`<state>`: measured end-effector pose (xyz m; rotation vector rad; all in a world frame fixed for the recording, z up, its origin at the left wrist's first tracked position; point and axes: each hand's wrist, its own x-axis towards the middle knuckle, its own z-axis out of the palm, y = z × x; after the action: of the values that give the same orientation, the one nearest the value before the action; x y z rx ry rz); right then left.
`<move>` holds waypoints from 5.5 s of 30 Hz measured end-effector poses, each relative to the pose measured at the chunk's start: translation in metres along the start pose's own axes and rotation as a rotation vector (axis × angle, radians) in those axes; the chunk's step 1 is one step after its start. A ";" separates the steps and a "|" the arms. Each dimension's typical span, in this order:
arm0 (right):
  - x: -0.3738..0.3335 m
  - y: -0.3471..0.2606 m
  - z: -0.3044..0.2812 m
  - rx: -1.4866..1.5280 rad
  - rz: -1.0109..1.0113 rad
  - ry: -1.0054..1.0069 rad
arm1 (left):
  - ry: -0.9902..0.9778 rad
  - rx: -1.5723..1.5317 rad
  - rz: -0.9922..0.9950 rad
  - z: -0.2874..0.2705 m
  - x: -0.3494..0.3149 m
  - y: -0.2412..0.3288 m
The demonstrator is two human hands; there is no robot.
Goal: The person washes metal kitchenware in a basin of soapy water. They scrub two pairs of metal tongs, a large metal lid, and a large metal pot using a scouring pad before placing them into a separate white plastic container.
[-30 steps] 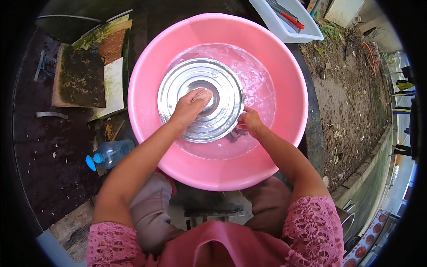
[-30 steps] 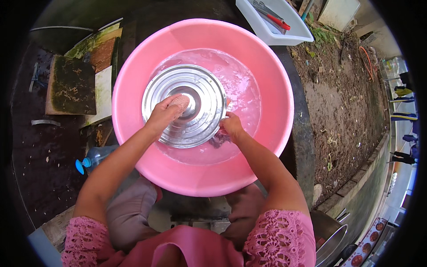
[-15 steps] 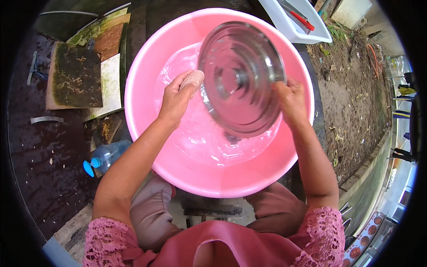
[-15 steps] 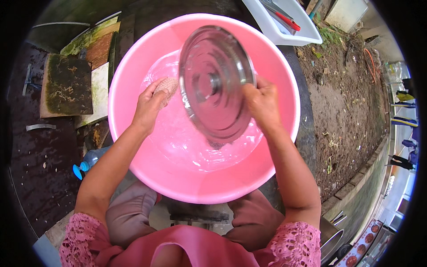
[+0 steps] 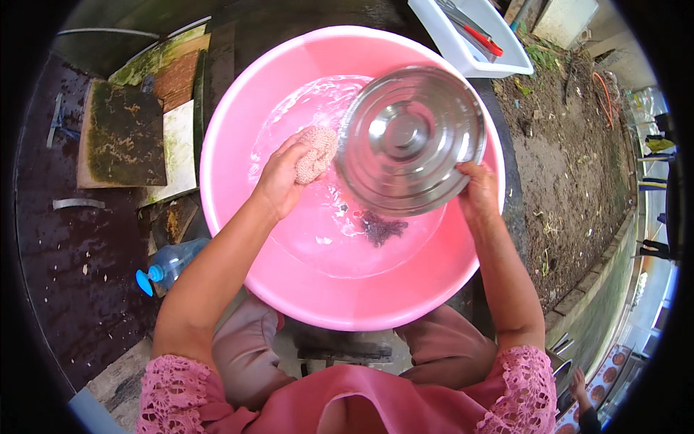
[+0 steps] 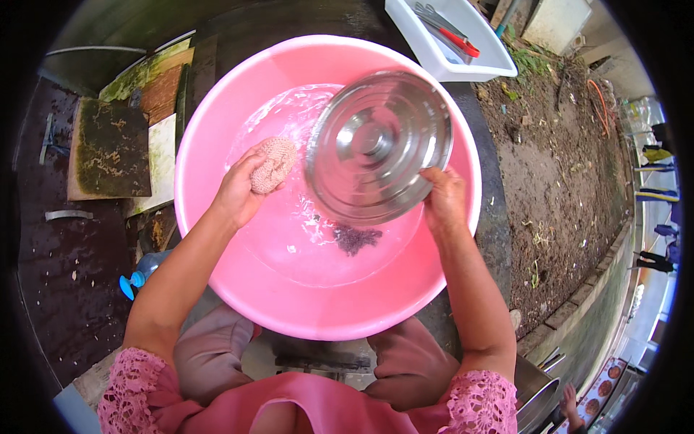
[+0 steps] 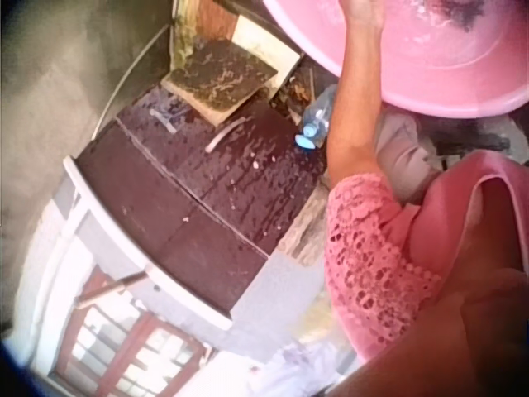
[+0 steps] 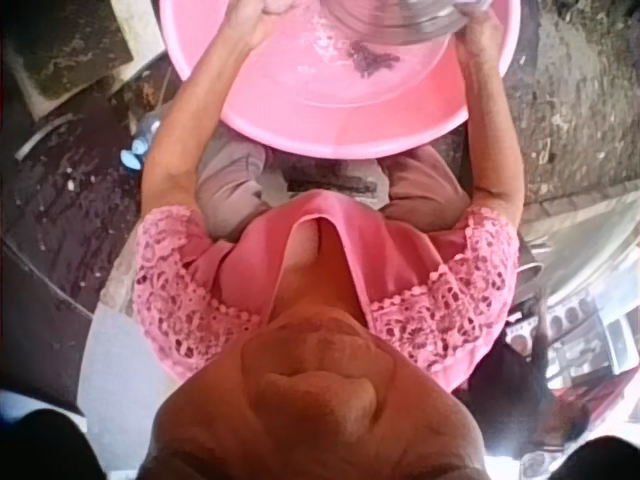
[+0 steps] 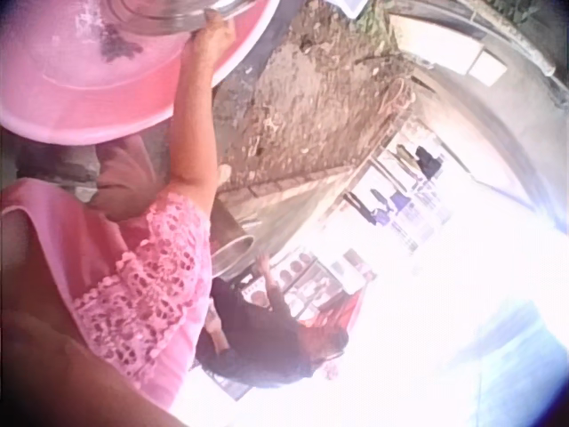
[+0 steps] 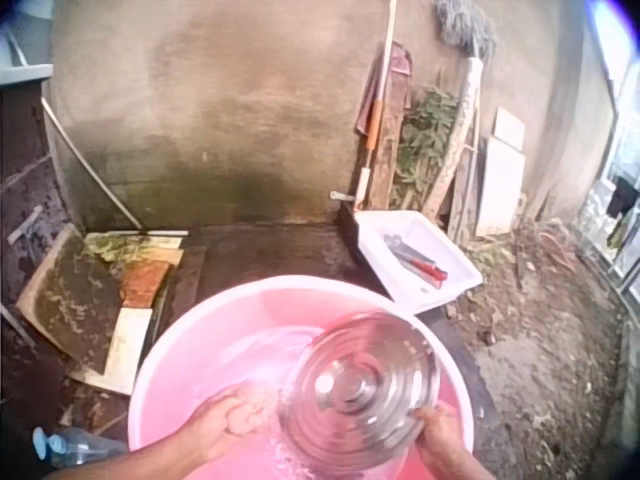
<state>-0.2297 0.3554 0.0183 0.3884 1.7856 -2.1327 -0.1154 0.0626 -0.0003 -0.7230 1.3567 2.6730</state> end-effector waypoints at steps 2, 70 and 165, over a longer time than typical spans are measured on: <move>0.002 0.017 -0.006 0.093 0.119 -0.028 | -0.025 0.192 0.140 0.020 0.004 -0.012; -0.022 0.000 -0.036 0.255 0.019 -0.056 | -0.540 1.092 0.621 0.041 0.005 -0.061; -0.015 0.022 -0.014 0.210 0.160 -0.165 | -0.605 1.318 0.853 0.003 0.010 -0.067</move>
<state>-0.2070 0.3670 0.0020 0.3801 1.3989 -2.1750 -0.1081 0.1043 -0.0534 0.8429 2.8627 1.2841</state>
